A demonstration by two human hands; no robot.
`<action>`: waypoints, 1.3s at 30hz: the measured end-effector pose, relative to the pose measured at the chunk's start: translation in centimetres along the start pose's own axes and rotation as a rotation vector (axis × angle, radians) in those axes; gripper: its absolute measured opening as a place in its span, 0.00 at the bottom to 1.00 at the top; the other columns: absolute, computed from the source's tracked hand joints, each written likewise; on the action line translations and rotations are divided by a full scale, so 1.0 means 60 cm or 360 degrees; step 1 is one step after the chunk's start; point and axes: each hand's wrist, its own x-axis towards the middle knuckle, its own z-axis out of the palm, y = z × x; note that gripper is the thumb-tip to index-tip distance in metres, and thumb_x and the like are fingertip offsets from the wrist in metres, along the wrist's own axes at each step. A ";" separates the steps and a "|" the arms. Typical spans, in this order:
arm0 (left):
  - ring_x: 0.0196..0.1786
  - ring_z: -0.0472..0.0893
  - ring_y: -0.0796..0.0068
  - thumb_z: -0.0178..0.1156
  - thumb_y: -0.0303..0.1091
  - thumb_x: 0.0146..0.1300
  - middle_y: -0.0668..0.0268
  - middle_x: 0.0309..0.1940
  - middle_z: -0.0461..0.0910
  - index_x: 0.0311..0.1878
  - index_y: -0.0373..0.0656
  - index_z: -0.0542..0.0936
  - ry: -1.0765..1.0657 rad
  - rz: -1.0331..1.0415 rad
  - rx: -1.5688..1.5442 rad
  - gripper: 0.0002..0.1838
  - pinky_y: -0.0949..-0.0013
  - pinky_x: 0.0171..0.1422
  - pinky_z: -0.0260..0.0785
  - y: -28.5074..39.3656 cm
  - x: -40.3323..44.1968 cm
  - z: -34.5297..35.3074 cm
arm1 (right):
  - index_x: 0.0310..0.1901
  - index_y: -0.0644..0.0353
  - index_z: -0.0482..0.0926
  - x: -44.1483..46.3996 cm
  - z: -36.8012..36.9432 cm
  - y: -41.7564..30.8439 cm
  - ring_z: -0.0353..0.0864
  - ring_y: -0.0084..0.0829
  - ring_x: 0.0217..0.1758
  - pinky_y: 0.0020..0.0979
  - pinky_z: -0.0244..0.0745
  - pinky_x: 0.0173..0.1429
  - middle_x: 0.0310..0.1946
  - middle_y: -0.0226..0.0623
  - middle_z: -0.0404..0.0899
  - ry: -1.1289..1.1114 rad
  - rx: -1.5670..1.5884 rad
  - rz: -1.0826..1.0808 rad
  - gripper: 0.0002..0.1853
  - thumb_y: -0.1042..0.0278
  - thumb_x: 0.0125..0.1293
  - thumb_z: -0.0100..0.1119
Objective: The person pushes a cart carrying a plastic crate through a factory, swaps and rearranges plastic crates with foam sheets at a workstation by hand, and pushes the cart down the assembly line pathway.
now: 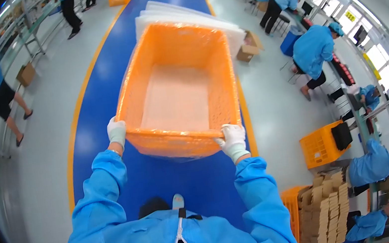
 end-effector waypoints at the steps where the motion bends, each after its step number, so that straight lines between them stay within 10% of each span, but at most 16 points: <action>1: 0.49 0.85 0.58 0.52 0.28 0.57 0.54 0.43 0.87 0.52 0.38 0.83 0.0059 -0.0005 0.0063 0.20 0.64 0.56 0.74 0.007 0.042 0.035 | 0.43 0.55 0.83 0.052 -0.001 0.009 0.77 0.41 0.56 0.48 0.61 0.69 0.48 0.36 0.82 -0.0067 -0.0020 0.0010 0.22 0.49 0.53 0.73; 14: 0.53 0.84 0.52 0.54 0.32 0.58 0.53 0.45 0.86 0.51 0.45 0.83 0.0296 -0.0129 0.0310 0.18 0.58 0.58 0.74 0.209 0.548 0.417 | 0.32 0.54 0.82 0.717 0.139 0.169 0.81 0.43 0.47 0.47 0.67 0.62 0.35 0.39 0.83 -0.0308 -0.0069 0.0089 0.19 0.45 0.54 0.72; 16: 0.52 0.84 0.53 0.55 0.32 0.58 0.54 0.45 0.86 0.50 0.45 0.83 0.0356 -0.0130 0.0448 0.17 0.58 0.57 0.75 0.232 0.632 0.463 | 0.34 0.53 0.82 0.803 0.181 0.181 0.80 0.44 0.48 0.47 0.66 0.63 0.36 0.39 0.83 0.0100 0.0092 -0.0016 0.20 0.45 0.53 0.72; 21: 0.35 0.78 0.73 0.53 0.29 0.61 0.67 0.33 0.80 0.47 0.37 0.82 -0.0004 0.0090 -0.0150 0.15 0.65 0.41 0.73 0.177 0.935 0.600 | 0.35 0.54 0.81 1.039 0.239 0.241 0.80 0.43 0.49 0.46 0.66 0.59 0.37 0.37 0.82 0.0136 0.0108 0.0040 0.20 0.45 0.53 0.71; 35: 0.51 0.79 0.58 0.51 0.49 0.68 0.57 0.49 0.80 0.59 0.33 0.77 -0.0352 -0.0051 -0.0155 0.28 0.57 0.55 0.73 0.242 1.676 0.962 | 0.37 0.51 0.89 1.767 0.414 0.425 0.84 0.36 0.49 0.43 0.68 0.60 0.37 0.34 0.87 -0.0296 0.0056 0.0136 0.25 0.36 0.55 0.66; 36: 0.52 0.80 0.56 0.48 0.51 0.69 0.55 0.52 0.81 0.59 0.32 0.77 -0.0923 -0.0225 -0.0465 0.30 0.57 0.55 0.75 0.277 1.760 1.009 | 0.37 0.50 0.89 1.824 0.431 0.436 0.83 0.35 0.49 0.43 0.68 0.59 0.34 0.32 0.87 -0.0383 0.0057 0.0171 0.25 0.35 0.55 0.66; 39: 0.49 0.82 0.56 0.51 0.48 0.67 0.56 0.49 0.82 0.56 0.35 0.79 -0.1147 0.0008 0.0117 0.26 0.57 0.51 0.76 0.316 1.905 1.240 | 0.37 0.48 0.89 1.978 0.499 0.469 0.81 0.35 0.53 0.45 0.65 0.63 0.35 0.30 0.87 -0.0395 0.0064 0.0219 0.24 0.34 0.54 0.67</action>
